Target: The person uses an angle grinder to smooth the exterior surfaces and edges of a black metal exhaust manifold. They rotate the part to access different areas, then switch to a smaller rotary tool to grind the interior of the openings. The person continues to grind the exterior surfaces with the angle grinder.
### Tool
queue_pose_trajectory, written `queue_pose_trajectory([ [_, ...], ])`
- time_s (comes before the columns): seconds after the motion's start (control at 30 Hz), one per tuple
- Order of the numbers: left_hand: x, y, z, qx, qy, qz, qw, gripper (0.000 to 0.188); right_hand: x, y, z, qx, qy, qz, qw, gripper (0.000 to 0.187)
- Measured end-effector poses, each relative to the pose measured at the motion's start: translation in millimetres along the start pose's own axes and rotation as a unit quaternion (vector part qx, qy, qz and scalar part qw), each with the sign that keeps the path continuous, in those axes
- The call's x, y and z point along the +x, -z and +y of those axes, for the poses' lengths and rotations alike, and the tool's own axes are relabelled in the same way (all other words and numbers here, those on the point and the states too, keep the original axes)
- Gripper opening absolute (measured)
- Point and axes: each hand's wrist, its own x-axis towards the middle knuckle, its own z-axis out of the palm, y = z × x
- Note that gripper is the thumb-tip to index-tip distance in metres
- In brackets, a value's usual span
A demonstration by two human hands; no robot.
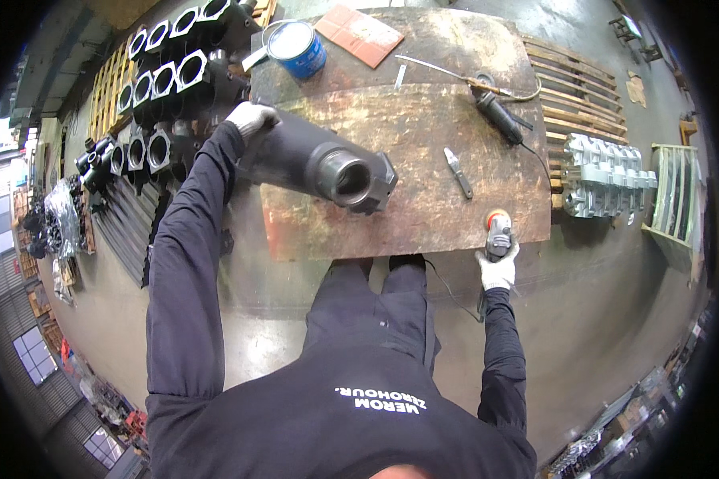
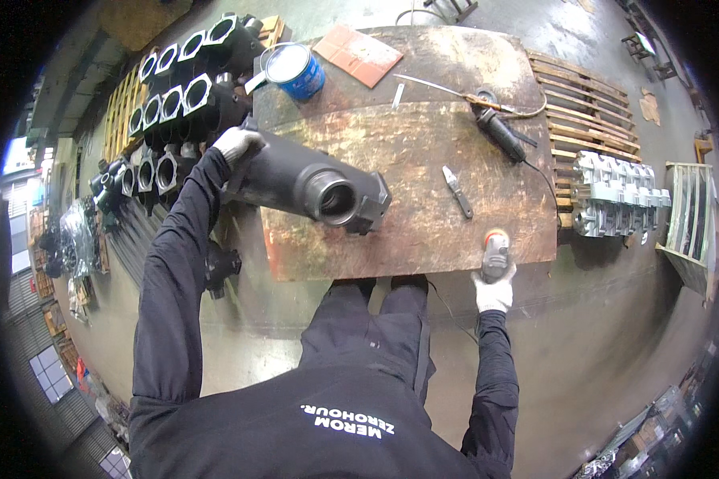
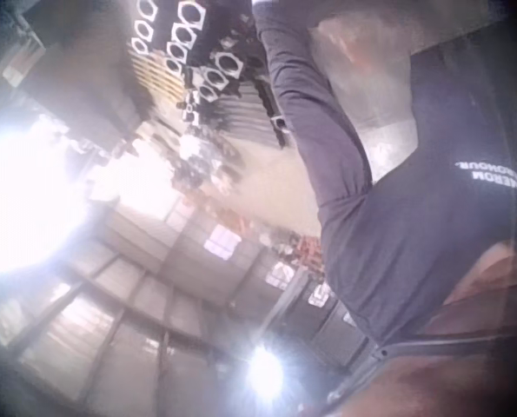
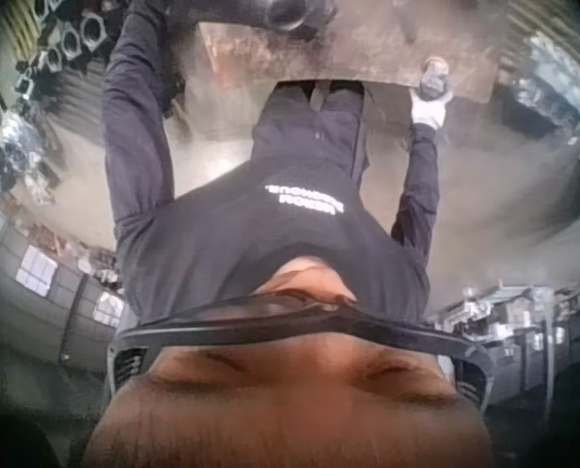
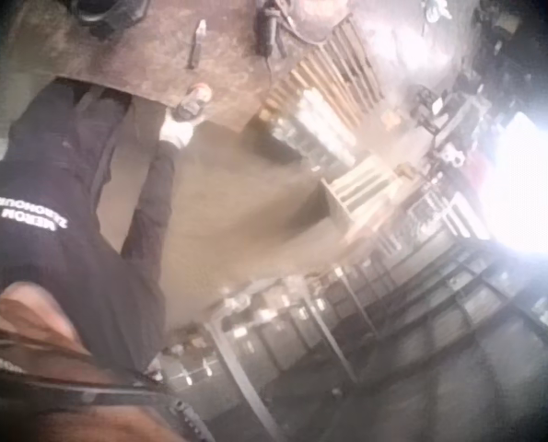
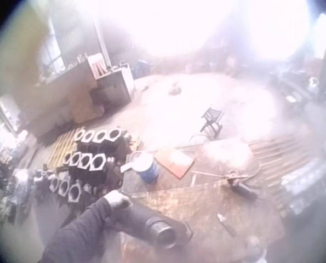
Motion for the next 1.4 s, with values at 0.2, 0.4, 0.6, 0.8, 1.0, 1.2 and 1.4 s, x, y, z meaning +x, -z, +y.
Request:
queue_pose_trajectory([
  [0.2, 9.4, 4.1, -21.6, -0.108, 0.122, 0.020, 0.986, 0.021, 53.7, -14.3, 8.4, -0.093, 0.079, -0.012, 0.992, 0.100],
  [0.4, 3.5, -11.1, 15.0, 0.011, 0.287, 0.205, 0.936, 0.074, 163.9, -30.1, -23.1, -0.202, 0.272, -0.034, 0.940, 0.094],
  [0.6, 8.3, -12.9, 42.6, 0.132, 0.317, 0.278, 0.897, 0.064, 259.0, -82.5, -29.8, -0.266, 0.380, -0.035, 0.885, 0.077],
  [0.8, 0.9, -14.6, 36.4, 0.146, 0.345, 0.285, 0.882, 0.063, 273.3, -113.4, -12.7, -0.242, 0.373, -0.116, 0.888, 0.057],
  [1.0, -1.0, -16.0, 11.5, 0.080, 0.347, 0.293, 0.887, 0.065, 296.5, -63.3, -10.6, -0.131, 0.428, -0.127, 0.885, 0.054],
  [1.2, -5.4, -21.3, 4.0, 0.170, 0.335, 0.336, 0.864, 0.055, 402.0, -44.3, -70.4, -0.167, 0.267, -0.036, 0.949, 0.097],
  [1.4, -5.5, -28.5, 51.8, 0.203, 0.302, 0.497, 0.788, 0.064, 431.1, -64.2, -108.3, -0.305, 0.199, -0.120, 0.924, 0.079],
])
